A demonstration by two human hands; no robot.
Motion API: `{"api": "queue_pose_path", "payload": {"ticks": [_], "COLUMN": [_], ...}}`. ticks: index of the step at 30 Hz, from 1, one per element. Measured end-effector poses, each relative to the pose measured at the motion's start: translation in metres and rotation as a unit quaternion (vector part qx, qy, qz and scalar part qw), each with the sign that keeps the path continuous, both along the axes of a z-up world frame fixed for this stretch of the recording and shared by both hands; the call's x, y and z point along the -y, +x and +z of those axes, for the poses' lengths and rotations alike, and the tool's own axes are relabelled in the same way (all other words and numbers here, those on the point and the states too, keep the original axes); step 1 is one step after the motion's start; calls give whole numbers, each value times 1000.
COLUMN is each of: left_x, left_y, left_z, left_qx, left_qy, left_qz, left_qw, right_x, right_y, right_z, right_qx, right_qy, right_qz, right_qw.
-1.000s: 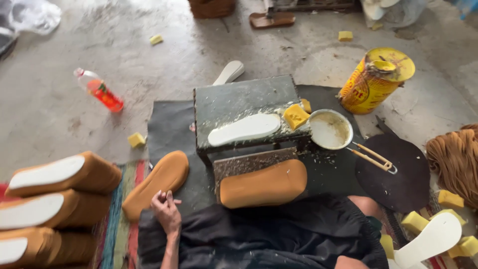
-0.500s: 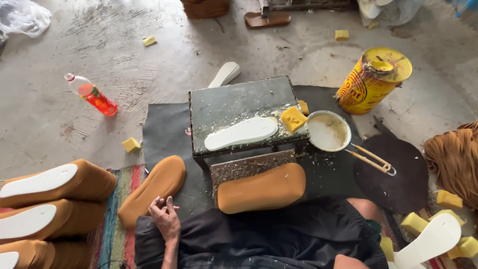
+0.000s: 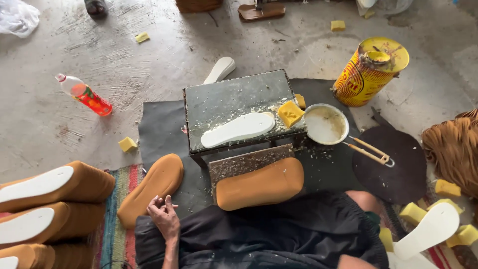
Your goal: The person applies adhesive to shoe soles and uppers using a sponge and then assembles them.
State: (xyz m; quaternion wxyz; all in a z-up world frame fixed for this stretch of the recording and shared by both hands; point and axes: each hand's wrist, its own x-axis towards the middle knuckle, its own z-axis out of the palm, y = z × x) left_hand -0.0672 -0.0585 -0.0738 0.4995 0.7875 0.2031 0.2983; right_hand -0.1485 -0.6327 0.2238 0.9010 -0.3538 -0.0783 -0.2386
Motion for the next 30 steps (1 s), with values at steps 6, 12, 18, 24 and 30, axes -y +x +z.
{"api": "queue_pose_path", "payload": {"ticks": [6, 12, 18, 24, 30], "left_x": [-4, 1, 8, 10, 21], "left_y": [0, -2, -8, -11, -10], "left_z": [4, 2, 17, 20, 40], "left_qx": [-5, -13, -9, -11, -48], "left_qy": [15, 38, 95, 75, 120], "left_qz": [3, -28, -50, -82, -51], "left_qw": [1000, 999, 994, 994, 990], "right_x": [-40, -10, -6, -10, -9], "right_y": [60, 76, 71, 71, 70], "right_z": [-83, -271, -314, -307, -309], "right_qx": [7, -175, -277, -274, -275], "right_qy": [-10, 31, 68, 31, 25], "right_qz": [-19, 4, 20, 35, 35], "right_qw": [1000, 984, 958, 960, 960]}}
